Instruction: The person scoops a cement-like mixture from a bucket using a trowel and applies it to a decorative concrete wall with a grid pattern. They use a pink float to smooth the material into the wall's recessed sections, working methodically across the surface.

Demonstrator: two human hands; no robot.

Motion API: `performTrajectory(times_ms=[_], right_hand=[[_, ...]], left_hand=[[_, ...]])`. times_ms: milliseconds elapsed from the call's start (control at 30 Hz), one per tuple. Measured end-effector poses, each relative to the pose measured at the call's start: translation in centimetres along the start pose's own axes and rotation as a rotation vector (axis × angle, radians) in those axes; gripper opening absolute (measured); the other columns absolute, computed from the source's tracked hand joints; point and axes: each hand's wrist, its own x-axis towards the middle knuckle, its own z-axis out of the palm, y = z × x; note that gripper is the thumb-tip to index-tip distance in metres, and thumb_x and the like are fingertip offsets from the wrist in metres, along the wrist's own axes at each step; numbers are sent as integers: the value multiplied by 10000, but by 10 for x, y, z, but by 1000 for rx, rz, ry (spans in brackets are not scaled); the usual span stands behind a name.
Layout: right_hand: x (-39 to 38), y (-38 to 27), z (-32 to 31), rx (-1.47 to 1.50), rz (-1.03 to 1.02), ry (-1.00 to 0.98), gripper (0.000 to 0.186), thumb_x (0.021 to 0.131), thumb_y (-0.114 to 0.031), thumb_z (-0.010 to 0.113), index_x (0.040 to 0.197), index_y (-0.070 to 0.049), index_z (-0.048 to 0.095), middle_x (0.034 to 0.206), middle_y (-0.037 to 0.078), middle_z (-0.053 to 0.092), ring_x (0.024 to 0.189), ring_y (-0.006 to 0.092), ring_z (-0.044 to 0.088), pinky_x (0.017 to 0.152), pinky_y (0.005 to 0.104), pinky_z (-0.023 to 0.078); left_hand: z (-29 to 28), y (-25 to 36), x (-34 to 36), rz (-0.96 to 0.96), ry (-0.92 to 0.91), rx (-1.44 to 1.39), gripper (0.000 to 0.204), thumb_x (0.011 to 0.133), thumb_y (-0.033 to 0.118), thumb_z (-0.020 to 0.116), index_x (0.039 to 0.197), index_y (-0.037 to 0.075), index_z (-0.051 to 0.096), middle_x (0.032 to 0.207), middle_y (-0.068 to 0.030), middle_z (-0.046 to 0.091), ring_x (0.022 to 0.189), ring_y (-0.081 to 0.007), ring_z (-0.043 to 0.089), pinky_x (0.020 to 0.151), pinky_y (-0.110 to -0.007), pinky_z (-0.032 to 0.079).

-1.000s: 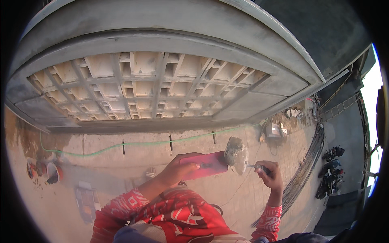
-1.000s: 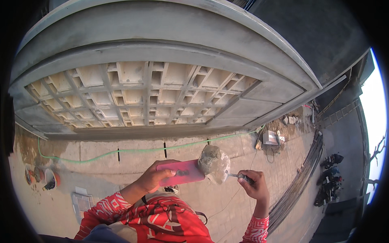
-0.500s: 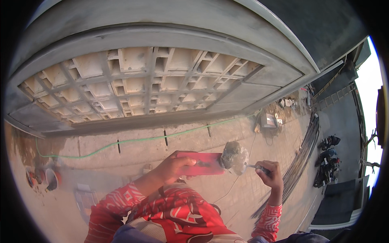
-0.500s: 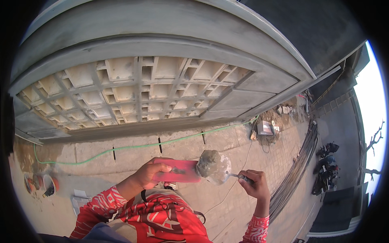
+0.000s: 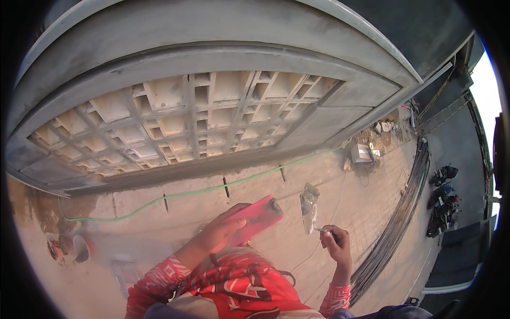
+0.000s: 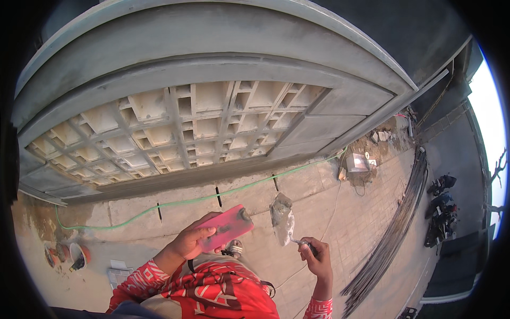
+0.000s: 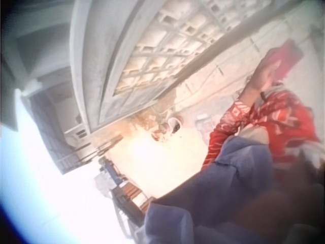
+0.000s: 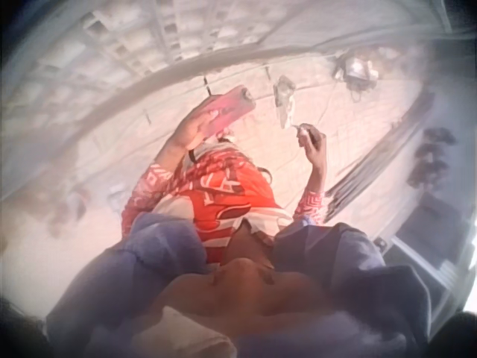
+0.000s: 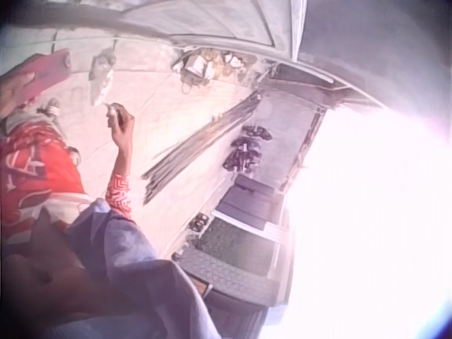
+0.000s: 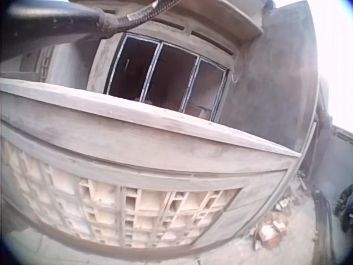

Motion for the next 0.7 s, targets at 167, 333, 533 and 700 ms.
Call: performTrajectory(times_ms=[167, 333, 533, 700], right_hand=[[3, 10, -13, 260, -47, -175, 286, 1009, -204, 635, 953, 75, 669, 718, 66, 617, 573, 99, 530, 528, 257, 440], [3, -9, -38, 153, -88, -226, 361, 977, -279, 672, 909, 76, 676, 705, 76, 620, 566, 112, 542, 519, 270, 443], [-1, -19, -57, 73, -136, -296, 374, 939, -300, 706, 902, 71, 689, 697, 92, 629, 569, 125, 558, 520, 274, 445], [-2, -31, -63, -23, -132, -312, 354, 932, -274, 711, 897, 79, 693, 713, 97, 647, 587, 131, 583, 530, 269, 454]], left_hand=[[3, -16, 16, -116, 47, -13, 438, 982, 202, 562, 1374, 11, 529, 1148, -128, 663, 879, -209, 683, 641, -335, 553], [34, -9, 38, -133, -35, -11, 368, 990, 205, 560, 1277, -21, 598, 1049, -119, 677, 812, -242, 691, 558, -351, 549], [55, 1, 52, -130, -69, 6, 330, 963, 238, 597, 1183, 2, 665, 975, -96, 689, 787, -194, 688, 545, -326, 549], [54, 12, 45, -115, -99, 72, 390, 955, 227, 613, 1278, 8, 621, 1005, -91, 685, 783, -181, 684, 538, -320, 545]])
